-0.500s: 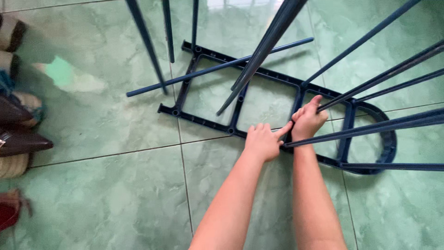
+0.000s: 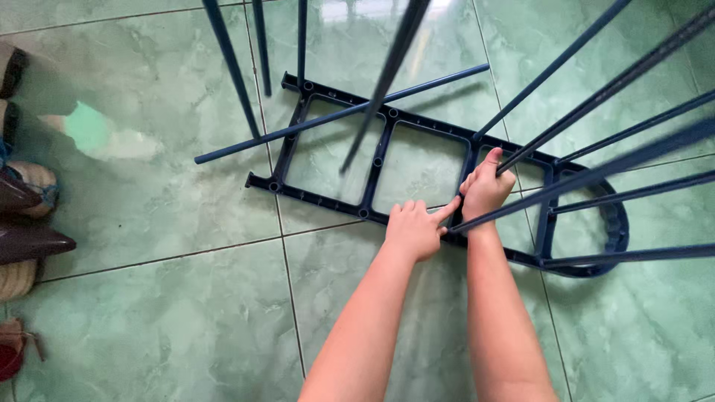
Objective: The person assembles a blue rack by hand, inserting multiple rods into the base frame and then pressing the top handle piece onto the upright rods.
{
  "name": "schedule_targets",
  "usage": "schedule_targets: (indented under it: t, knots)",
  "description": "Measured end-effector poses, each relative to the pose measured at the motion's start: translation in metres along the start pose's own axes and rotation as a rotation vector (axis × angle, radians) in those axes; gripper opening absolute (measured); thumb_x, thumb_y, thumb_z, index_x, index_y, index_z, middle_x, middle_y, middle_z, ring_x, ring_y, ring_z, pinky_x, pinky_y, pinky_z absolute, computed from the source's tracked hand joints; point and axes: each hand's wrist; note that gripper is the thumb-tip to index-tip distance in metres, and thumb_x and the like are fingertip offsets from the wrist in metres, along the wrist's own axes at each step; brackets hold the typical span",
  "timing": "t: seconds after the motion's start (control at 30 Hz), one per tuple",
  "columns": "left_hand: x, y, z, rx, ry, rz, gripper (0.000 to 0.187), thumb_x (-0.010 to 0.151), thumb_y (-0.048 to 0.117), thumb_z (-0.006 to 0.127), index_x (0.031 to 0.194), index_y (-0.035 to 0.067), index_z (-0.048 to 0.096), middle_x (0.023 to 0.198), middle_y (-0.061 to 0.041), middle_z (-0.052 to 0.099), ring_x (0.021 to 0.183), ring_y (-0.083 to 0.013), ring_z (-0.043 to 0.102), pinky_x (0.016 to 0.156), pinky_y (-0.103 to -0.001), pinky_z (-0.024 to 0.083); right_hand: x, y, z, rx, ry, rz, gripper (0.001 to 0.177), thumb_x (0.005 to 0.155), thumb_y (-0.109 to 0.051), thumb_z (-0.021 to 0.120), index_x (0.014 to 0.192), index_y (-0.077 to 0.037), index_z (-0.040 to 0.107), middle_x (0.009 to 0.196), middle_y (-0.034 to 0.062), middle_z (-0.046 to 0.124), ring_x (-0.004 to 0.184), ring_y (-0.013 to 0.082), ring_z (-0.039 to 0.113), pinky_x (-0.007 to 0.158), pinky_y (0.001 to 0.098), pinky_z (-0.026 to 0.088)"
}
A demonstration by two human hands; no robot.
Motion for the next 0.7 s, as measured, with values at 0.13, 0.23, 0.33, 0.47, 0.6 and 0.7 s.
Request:
schedule_targets:
  t: [0.13, 0.23, 0.33, 0.47, 0.6, 0.7]
  knots:
    - [-0.003, 0.000, -0.003, -0.008, -0.005, -0.003, 0.067, 0.095, 0.040, 0.061, 0.154, 0.054, 0.032, 0.121, -0.014, 0.061, 0.117, -0.0314, 0.054, 0.098, -0.047, 0.038, 0.000, -0.003, 0.002, 0.047, 0.007, 0.011, 0.062, 0.110, -0.045, 0.053, 0.061, -0.012, 0.035, 0.050, -0.0011, 0.038, 0.039, 0.0110, 0.039, 0.038, 0.0309, 0.031]
    - [-0.006, 0.000, -0.002, -0.006, -0.018, -0.006, 0.066, 0.097, 0.040, 0.060, 0.155, 0.054, 0.032, 0.124, -0.013, 0.061, 0.120, -0.0306, 0.054, 0.098, -0.047, 0.038, -0.006, -0.005, 0.000, 0.045, 0.006, 0.028, 0.062, 0.111, -0.044, 0.052, 0.061, -0.012, 0.034, 0.049, -0.0012, 0.037, 0.038, 0.0105, 0.037, 0.038, 0.0303, 0.031]
    - [-0.005, 0.003, -0.005, -0.016, -0.024, -0.009, 0.067, 0.096, 0.040, 0.061, 0.154, 0.054, 0.032, 0.125, -0.013, 0.060, 0.120, -0.0303, 0.054, 0.099, -0.046, 0.038, -0.007, -0.010, 0.001, -0.017, -0.023, -0.017, 0.063, 0.112, -0.044, 0.050, 0.060, -0.012, 0.035, 0.049, -0.0011, 0.038, 0.038, 0.0100, 0.039, 0.039, 0.0297, 0.031]
    - [-0.003, 0.003, -0.004, -0.018, -0.039, -0.011, 0.066, 0.096, 0.040, 0.061, 0.154, 0.055, 0.032, 0.124, -0.014, 0.060, 0.120, -0.0310, 0.053, 0.100, -0.047, 0.038, -0.003, -0.003, -0.006, 0.004, -0.101, 0.026, 0.060, 0.112, -0.043, 0.051, 0.063, -0.013, 0.033, 0.051, -0.0018, 0.035, 0.040, 0.0094, 0.034, 0.039, 0.0297, 0.029]
    - [0.002, 0.001, 0.005, 0.004, -0.016, 0.012, 0.068, 0.095, 0.041, 0.062, 0.155, 0.052, 0.032, 0.124, -0.013, 0.060, 0.121, -0.0309, 0.054, 0.099, -0.049, 0.039, 0.005, 0.016, -0.021, 0.094, -0.173, 0.050, 0.059, 0.113, -0.042, 0.052, 0.064, -0.013, 0.035, 0.053, -0.0020, 0.035, 0.042, 0.0094, 0.035, 0.041, 0.0302, 0.030]
    - [-0.001, 0.001, 0.010, 0.035, 0.015, 0.030, 0.067, 0.096, 0.043, 0.061, 0.156, 0.051, 0.032, 0.124, -0.013, 0.061, 0.121, -0.0310, 0.055, 0.100, -0.048, 0.040, 0.004, 0.023, -0.028, 0.013, -0.200, 0.023, 0.060, 0.111, -0.044, 0.052, 0.062, -0.012, 0.039, 0.051, 0.0005, 0.041, 0.043, 0.0108, 0.040, 0.043, 0.0305, 0.033]
Point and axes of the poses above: each hand's wrist, its own x-axis towards the middle knuckle, its own z-axis out of the palm, y = z × x
